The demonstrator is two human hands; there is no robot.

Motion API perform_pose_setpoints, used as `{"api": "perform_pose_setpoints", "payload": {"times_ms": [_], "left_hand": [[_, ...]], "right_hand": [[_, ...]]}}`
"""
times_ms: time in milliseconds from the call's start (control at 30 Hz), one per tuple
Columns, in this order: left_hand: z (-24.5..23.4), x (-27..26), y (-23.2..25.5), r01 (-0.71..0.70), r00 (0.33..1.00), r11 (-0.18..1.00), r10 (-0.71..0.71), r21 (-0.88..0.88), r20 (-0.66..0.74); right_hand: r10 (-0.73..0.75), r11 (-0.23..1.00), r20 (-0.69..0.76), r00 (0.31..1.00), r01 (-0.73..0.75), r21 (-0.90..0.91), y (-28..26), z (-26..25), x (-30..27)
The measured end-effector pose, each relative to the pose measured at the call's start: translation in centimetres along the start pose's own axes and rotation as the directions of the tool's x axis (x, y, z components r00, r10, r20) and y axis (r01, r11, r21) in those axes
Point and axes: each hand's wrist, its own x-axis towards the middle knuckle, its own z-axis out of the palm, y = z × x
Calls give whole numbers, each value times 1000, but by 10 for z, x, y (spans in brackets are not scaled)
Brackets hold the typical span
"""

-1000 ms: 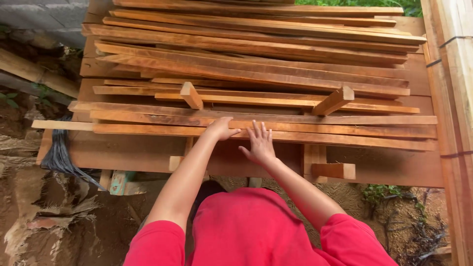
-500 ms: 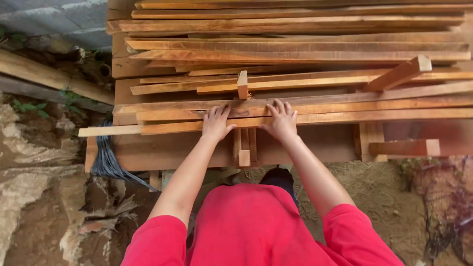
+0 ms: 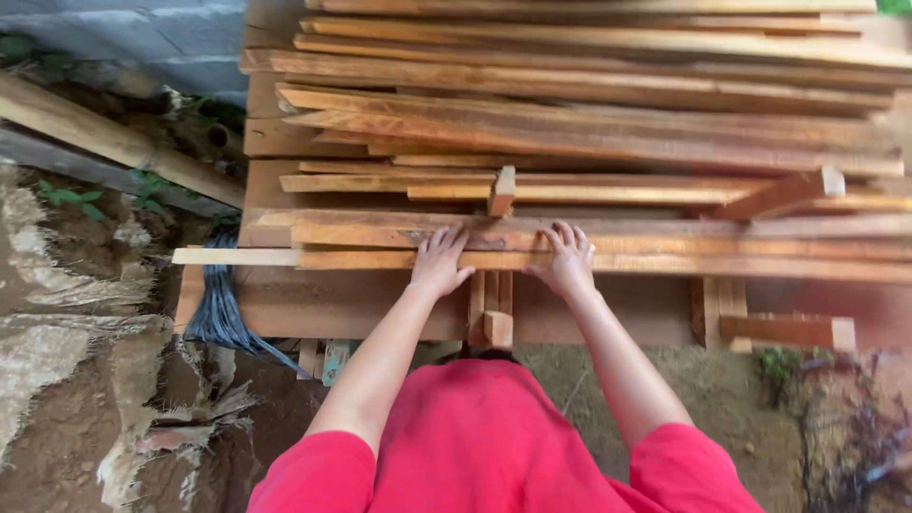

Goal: The person aligns a stack of wooden planks on a workbench and then uses black straps to tie the planks together. The person wraps the straps around the stack and secures them by hand.

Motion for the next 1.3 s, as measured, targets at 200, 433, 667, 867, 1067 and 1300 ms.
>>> {"api": "perform_pose_setpoints", "payload": {"times_ms": [200, 433, 667, 867, 1067, 1300], "left_hand": [[9, -26, -47, 63, 985, 990, -82, -124, -149], [-1, -71, -107, 185, 955, 974, -209, -131, -212], [-7, -103, -180, 182, 950, 975, -208, -131, -232], [-21, -120, -251, 153, 944, 985, -168, -73, -284], [-29, -144, -316, 127, 965, 989, -140, -72, -221], [0, -192, -399, 64, 825, 974, -173, -217, -537]], "right_hand": [[42, 999, 123, 991, -38, -33, 8, 5, 8], [-39, 962, 459, 888, -90, 257, -78, -49, 23], [-301, 940, 472, 829, 175, 291, -222, -44, 36], [-295, 955, 420, 858, 278, 104, -346, 53, 47], [-231, 972, 168, 958, 236, -9, -426, 97, 28], [-308, 928, -429, 849, 368, 61, -444, 133, -2]]}}
